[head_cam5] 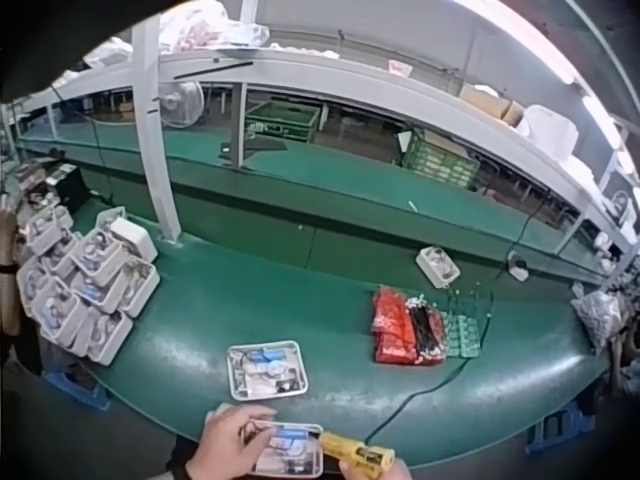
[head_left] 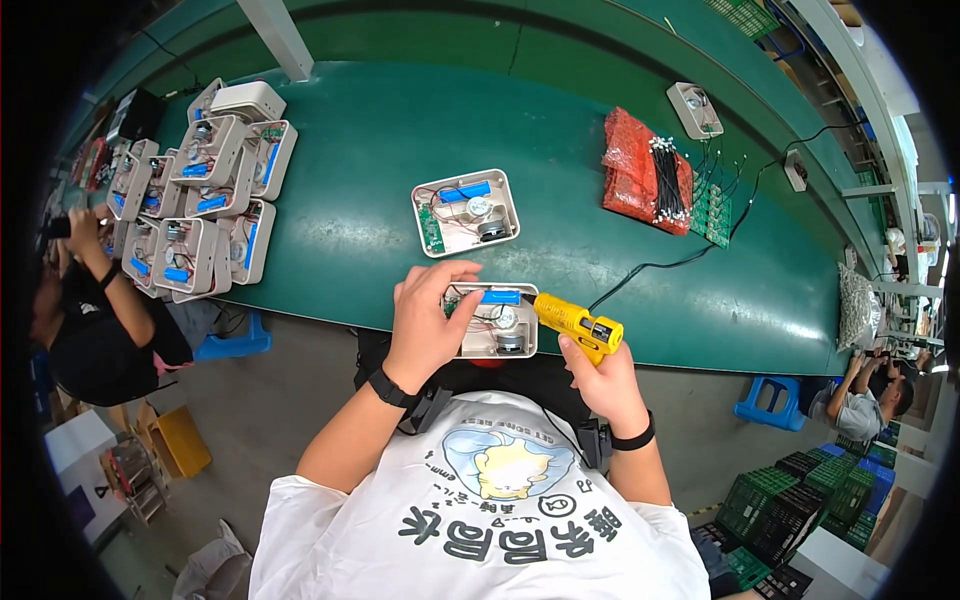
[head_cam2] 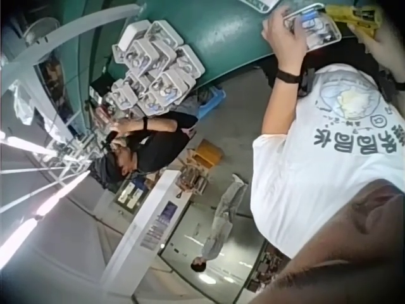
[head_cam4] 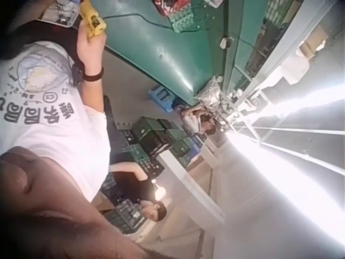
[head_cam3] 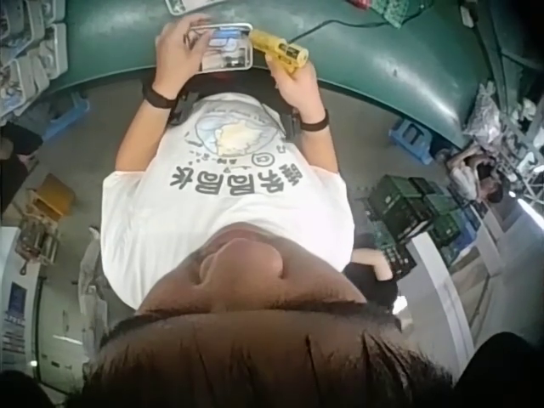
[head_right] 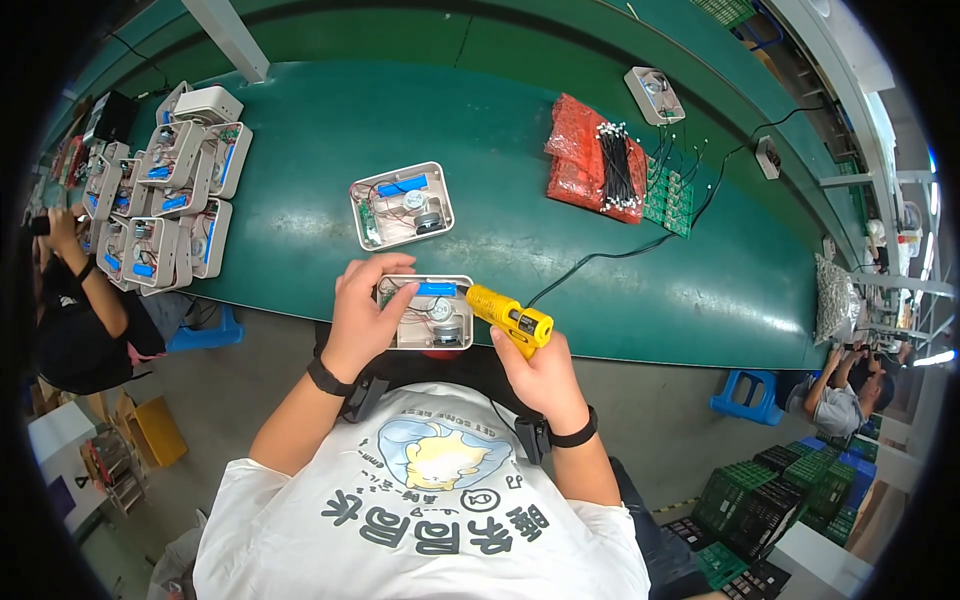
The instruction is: The person picks up a battery and places it into a plastic housing, then applies adhesive using a glue gun. They repeat this process for several housings, pausing once to insert a new glue stick into the glue gun.
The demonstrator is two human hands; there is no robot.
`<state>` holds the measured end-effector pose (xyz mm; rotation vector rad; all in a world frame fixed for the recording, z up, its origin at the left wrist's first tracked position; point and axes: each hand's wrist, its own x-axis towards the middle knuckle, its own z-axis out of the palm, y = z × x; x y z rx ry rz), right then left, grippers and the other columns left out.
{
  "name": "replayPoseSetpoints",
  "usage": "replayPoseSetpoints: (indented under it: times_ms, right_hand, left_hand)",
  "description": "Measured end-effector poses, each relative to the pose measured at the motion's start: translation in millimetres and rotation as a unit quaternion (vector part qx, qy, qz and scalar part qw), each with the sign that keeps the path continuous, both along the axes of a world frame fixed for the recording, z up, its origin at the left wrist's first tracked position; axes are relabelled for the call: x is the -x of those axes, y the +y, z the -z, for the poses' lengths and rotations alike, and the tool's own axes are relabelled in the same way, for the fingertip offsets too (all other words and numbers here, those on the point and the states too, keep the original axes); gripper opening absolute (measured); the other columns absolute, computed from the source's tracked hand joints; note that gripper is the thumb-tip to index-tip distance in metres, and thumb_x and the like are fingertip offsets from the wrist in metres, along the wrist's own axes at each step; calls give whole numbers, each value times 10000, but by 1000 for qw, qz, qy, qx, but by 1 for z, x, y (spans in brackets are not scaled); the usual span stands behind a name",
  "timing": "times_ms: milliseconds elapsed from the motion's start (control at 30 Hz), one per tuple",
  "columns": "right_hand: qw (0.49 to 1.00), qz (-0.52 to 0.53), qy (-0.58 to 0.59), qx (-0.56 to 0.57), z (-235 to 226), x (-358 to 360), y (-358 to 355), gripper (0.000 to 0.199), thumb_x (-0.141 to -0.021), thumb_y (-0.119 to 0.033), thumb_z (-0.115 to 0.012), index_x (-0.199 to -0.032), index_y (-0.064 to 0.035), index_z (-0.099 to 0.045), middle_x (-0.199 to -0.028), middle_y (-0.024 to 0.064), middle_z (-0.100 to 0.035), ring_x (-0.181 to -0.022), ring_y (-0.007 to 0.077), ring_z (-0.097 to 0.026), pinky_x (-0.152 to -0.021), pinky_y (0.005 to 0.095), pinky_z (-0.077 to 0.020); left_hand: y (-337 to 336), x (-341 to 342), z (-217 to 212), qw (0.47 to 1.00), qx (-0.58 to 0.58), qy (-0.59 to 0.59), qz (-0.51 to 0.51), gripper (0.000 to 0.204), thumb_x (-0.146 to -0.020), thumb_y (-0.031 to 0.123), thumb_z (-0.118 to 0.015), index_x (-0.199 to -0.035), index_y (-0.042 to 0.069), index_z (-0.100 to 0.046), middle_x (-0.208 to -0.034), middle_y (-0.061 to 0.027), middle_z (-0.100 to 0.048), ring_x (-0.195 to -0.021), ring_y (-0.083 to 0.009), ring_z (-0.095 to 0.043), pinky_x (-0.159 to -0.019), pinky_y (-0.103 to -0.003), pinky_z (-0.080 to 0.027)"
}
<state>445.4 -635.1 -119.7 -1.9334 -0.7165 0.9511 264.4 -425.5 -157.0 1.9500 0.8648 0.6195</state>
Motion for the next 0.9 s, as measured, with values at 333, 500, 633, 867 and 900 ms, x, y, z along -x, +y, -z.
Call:
replayPoseSetpoints:
  times_ms: [333,500,633,867,900]
  right_hand:
    - [996,46,73,25,-4,7,-8,335,-1080,-231,-758,-1286,31,-725,-871,11,-712,-655,76,-636,-519,255,-540]
    - [999,28,36,29,-7,8,-3,302,-1068,-189,-764,-1266,39,-755,-901,43,-766,-667,81,-654,-572,273,-536]
    - [1000,16,-13,4,-17,12,-1,304,-1074,-216,-762,-1251,30,-748,-880,11,-736,-652,67,-638,-518,248,-533]
    - [998,-22,-20,-50,-14,16,16,285,-1071,-179,-761,-1268,25,-757,-916,20,-751,-699,73,-642,-600,252,-546]
    - [997,-45,-23,-51,-12,19,21,281,-1071,-169,-758,-1273,25,-757,-925,24,-756,-721,77,-644,-630,259,-546]
  left_hand:
    - [11,2,4,998,10,39,57,281,-963,131,-830,-1234,200,-854,-1166,19,-765,-1142,-219,-642,-1046,-400,-400]
    - [10,3,4,996,13,49,69,261,-992,132,-797,-1239,201,-847,-1196,26,-755,-1153,-209,-628,-1054,-392,-386]
    - [13,7,8,996,14,37,80,252,-1021,143,-753,-1244,222,-838,-1228,47,-742,-1167,-208,-607,-1035,-389,-367]
    - [15,10,8,994,24,38,102,299,-1048,109,-659,-1286,211,-807,-1301,49,-724,-1215,-212,-585,-1053,-395,-351]
    - [13,10,8,994,17,42,103,332,-1032,79,-642,-1303,195,-794,-1319,39,-721,-1230,-217,-582,-1068,-394,-350]
